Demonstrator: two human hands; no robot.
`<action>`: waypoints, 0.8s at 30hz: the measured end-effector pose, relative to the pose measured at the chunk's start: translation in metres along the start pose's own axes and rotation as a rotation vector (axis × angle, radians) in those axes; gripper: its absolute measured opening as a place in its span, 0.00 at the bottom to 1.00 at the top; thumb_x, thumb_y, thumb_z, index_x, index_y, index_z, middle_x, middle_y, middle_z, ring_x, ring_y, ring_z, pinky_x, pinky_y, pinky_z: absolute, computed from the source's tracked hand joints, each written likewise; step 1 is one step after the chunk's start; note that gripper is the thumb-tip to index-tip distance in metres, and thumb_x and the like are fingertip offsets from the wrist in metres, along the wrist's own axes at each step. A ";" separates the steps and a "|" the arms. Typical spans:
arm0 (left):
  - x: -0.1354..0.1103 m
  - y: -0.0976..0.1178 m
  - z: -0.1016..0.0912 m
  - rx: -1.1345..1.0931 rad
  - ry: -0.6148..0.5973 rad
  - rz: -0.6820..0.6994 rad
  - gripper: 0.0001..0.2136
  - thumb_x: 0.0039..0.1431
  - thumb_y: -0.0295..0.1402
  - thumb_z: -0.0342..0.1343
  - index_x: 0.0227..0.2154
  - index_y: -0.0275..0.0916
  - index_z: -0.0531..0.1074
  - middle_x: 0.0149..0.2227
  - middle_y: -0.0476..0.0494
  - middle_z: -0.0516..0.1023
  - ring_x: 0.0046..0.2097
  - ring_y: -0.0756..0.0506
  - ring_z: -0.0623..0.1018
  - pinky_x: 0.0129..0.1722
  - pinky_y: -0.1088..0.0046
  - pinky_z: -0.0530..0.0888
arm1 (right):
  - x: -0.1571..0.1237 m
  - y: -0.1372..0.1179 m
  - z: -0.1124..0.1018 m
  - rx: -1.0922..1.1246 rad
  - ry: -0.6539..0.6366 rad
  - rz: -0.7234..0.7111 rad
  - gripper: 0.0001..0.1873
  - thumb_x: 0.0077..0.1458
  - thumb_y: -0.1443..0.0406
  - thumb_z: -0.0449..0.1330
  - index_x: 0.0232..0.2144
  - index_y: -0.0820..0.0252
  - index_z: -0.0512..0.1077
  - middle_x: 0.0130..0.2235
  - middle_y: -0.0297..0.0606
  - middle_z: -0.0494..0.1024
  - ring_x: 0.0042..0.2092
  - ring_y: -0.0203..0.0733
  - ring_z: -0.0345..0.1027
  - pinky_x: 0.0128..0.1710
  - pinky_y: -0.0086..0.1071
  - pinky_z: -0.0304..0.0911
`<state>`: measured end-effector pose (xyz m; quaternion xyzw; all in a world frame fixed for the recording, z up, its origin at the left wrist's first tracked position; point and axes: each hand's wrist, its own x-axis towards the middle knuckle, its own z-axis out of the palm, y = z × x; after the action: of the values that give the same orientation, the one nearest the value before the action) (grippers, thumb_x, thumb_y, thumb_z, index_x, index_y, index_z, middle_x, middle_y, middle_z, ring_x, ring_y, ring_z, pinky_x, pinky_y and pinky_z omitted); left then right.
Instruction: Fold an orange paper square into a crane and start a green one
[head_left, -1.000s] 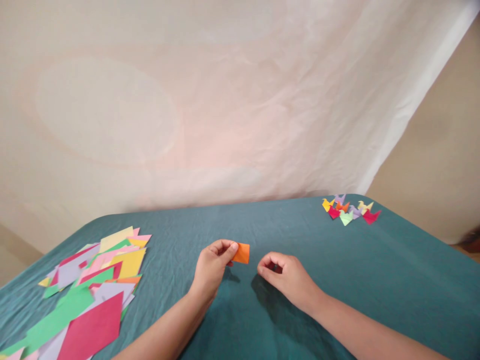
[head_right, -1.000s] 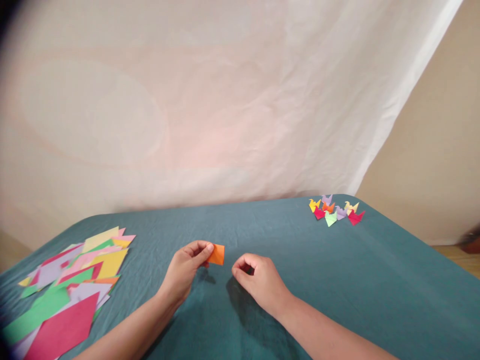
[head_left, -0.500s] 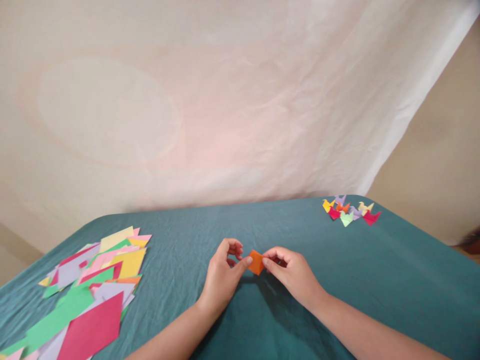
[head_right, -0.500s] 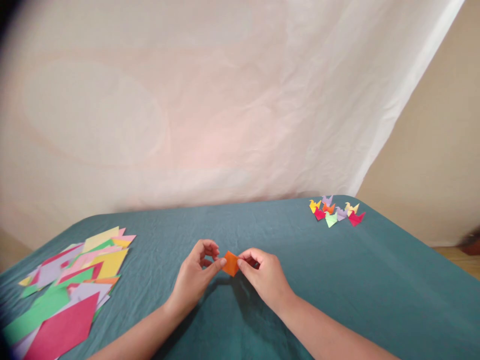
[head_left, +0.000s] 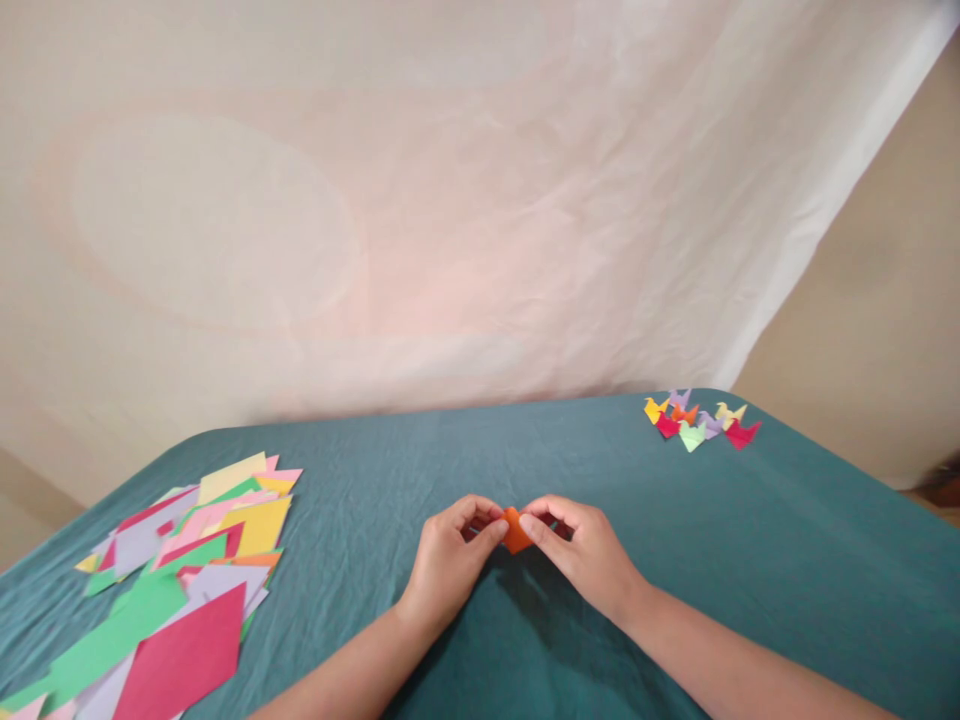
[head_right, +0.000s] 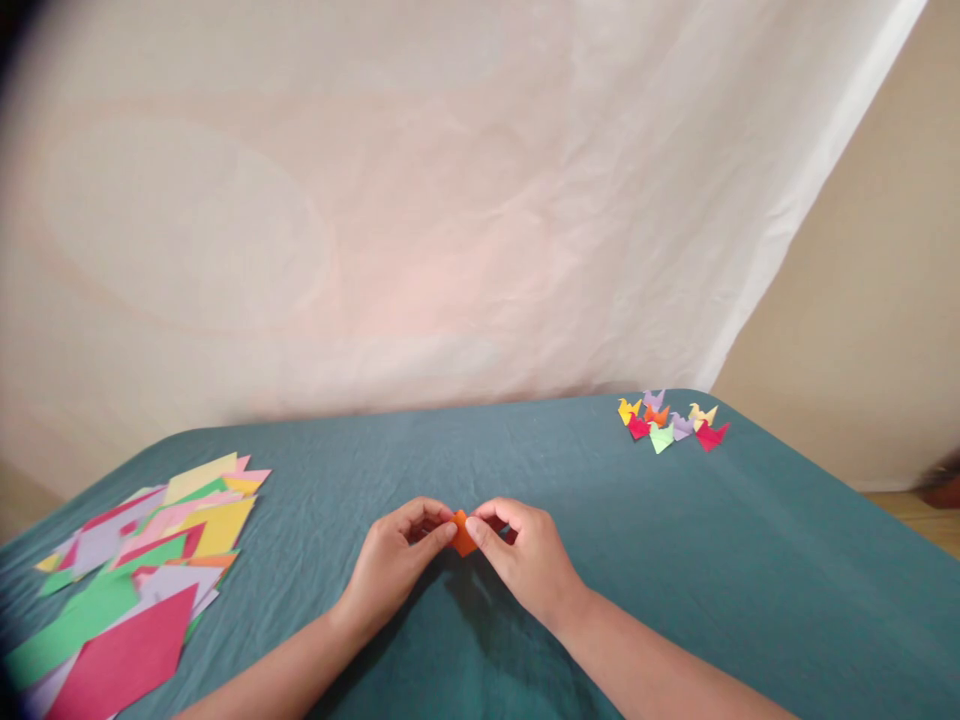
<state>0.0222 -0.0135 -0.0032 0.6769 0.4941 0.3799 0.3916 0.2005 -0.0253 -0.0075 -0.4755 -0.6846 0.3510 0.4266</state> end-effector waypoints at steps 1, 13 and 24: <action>0.000 -0.001 0.000 -0.007 -0.006 -0.011 0.06 0.56 0.34 0.52 0.31 0.38 0.72 0.30 0.46 0.77 0.31 0.48 0.75 0.32 0.75 0.69 | 0.000 0.000 0.000 0.008 -0.013 -0.011 0.12 0.59 0.60 0.53 0.31 0.58 0.74 0.30 0.34 0.77 0.32 0.38 0.69 0.31 0.27 0.60; 0.002 -0.005 0.001 -0.110 -0.027 -0.020 0.05 0.58 0.33 0.51 0.33 0.38 0.70 0.30 0.46 0.78 0.33 0.47 0.77 0.36 0.73 0.71 | 0.000 0.004 -0.003 0.055 -0.065 -0.006 0.10 0.58 0.60 0.56 0.36 0.58 0.74 0.35 0.35 0.78 0.36 0.39 0.70 0.34 0.29 0.62; 0.003 -0.004 0.000 -0.133 -0.034 -0.045 0.06 0.57 0.33 0.52 0.34 0.38 0.71 0.31 0.45 0.79 0.34 0.46 0.78 0.37 0.73 0.71 | 0.001 0.002 -0.004 0.087 -0.088 0.014 0.09 0.57 0.61 0.56 0.36 0.58 0.74 0.35 0.35 0.78 0.36 0.39 0.70 0.34 0.29 0.62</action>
<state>0.0211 -0.0093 -0.0067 0.6446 0.4759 0.3914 0.4525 0.2046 -0.0233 -0.0073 -0.4454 -0.6835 0.4040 0.4138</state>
